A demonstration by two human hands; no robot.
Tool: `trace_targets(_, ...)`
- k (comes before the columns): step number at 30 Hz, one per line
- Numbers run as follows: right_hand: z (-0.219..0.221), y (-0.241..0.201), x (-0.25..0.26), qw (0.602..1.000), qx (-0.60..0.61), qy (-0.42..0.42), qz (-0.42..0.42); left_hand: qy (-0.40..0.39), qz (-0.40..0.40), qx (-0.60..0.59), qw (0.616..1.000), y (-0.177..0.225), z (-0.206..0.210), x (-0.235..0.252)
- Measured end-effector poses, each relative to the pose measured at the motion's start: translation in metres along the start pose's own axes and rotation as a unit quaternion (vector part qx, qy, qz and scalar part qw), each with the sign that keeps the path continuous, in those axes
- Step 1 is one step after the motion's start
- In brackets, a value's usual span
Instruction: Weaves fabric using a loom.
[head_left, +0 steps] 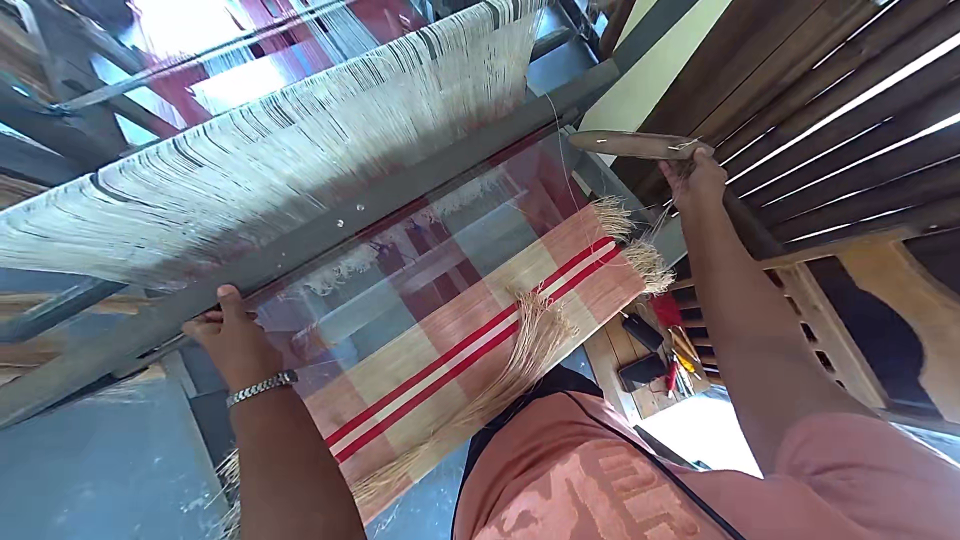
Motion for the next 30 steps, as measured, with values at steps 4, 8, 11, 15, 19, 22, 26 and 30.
trace_targets(4,0.021,0.023,0.015,0.999,-0.001,0.016,0.029,0.044,0.021,-0.039,0.998,0.006,-0.009,-0.001)
trace_targets(8,0.046,0.051,0.022,0.998,0.01,-0.003,0.069,0.049,0.047,0.051,0.996,0.01,-0.032,0.0)
trace_targets(11,0.065,0.071,0.025,0.994,0.008,-0.04,0.101,0.081,0.053,0.156,0.983,0.016,-0.049,-0.001)
trace_targets(15,0.09,0.092,0.021,0.986,-0.061,-0.082,0.132,0.103,-0.003,0.203,0.974,-0.002,-0.067,0.004)
trace_targets(19,0.119,0.11,0.005,0.974,-0.133,-0.124,0.137,0.073,-0.143,0.144,0.977,-0.052,-0.075,0.013)
trace_targets(22,0.15,0.132,-0.025,0.906,-0.291,-0.275,0.138,-0.008,-0.217,0.05,0.975,-0.068,-0.065,0.012)
trace_targets(26,0.161,0.126,-0.043,0.81,-0.422,-0.376,0.157,-0.042,-0.214,0.005,0.976,-0.062,-0.064,0.009)
trace_targets(30,0.143,0.099,-0.034,0.835,-0.414,-0.338,0.134,-0.052,-0.186,0.006,0.981,-0.043,-0.061,0.007)
Point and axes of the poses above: each hand's wrist, its own x-axis towards the middle knuckle, its own z-axis out of the palm, y = z × x, the point moved 7 cm from there along x, towards the middle knuckle
